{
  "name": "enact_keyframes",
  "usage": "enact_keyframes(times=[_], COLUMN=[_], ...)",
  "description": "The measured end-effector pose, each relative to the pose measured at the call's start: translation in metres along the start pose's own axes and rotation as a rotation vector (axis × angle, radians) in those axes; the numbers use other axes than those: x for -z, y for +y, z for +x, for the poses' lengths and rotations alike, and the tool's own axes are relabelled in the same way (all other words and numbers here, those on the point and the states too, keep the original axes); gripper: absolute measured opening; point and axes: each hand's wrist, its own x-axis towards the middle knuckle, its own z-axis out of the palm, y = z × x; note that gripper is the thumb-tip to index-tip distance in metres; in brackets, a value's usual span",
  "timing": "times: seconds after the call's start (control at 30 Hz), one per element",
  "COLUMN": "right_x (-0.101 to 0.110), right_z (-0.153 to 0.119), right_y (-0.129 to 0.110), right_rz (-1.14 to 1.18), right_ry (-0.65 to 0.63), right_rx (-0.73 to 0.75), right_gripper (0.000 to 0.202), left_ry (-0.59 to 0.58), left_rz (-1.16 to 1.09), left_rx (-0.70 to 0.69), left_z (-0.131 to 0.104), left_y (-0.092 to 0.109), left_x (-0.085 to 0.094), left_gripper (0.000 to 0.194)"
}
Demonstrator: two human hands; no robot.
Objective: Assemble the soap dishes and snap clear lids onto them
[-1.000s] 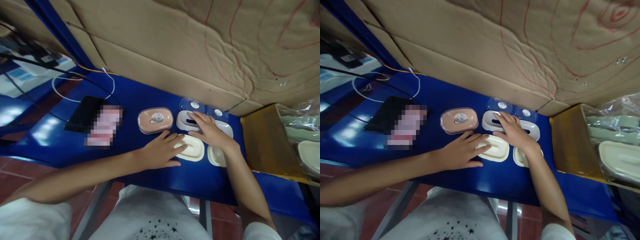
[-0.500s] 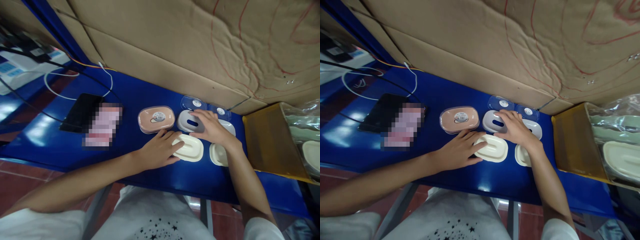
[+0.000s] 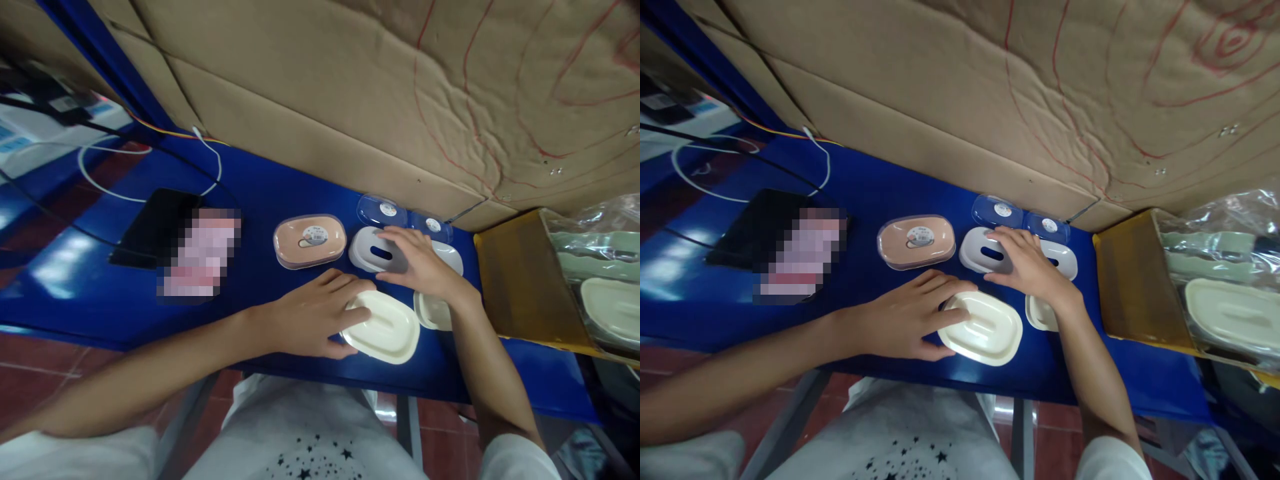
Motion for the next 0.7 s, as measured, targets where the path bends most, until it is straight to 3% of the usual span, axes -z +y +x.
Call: enact_keyframes(times=[0.13, 0.27, 0.53, 0.7], right_x=[-0.002, -0.001, 0.031, 0.038], right_z=[0.001, 0.0, -0.01, -0.018], right_y=[-0.014, -0.012, -0.003, -0.011], right_rz=[0.033, 0.051, 0.023, 0.006], right_ry=[-0.067, -0.062, 0.089, 0.03], right_rx=[0.017, 0.019, -0.01, -0.029], right_gripper=[0.067, 0.063, 0.074, 0.075], left_ry=[0.104, 0.141, 0.061, -0.027], left_rz=[-0.002, 0.019, 0.077, 0.144], left_rx=[0.014, 0.056, 0.068, 0.172], left_z=[-0.002, -0.003, -0.002, -0.001], left_y=[-0.005, -0.012, -0.014, -0.02], left_x=[0.007, 0.004, -0.006, -0.019], left_gripper=[0.04, 0.041, 0.046, 0.053])
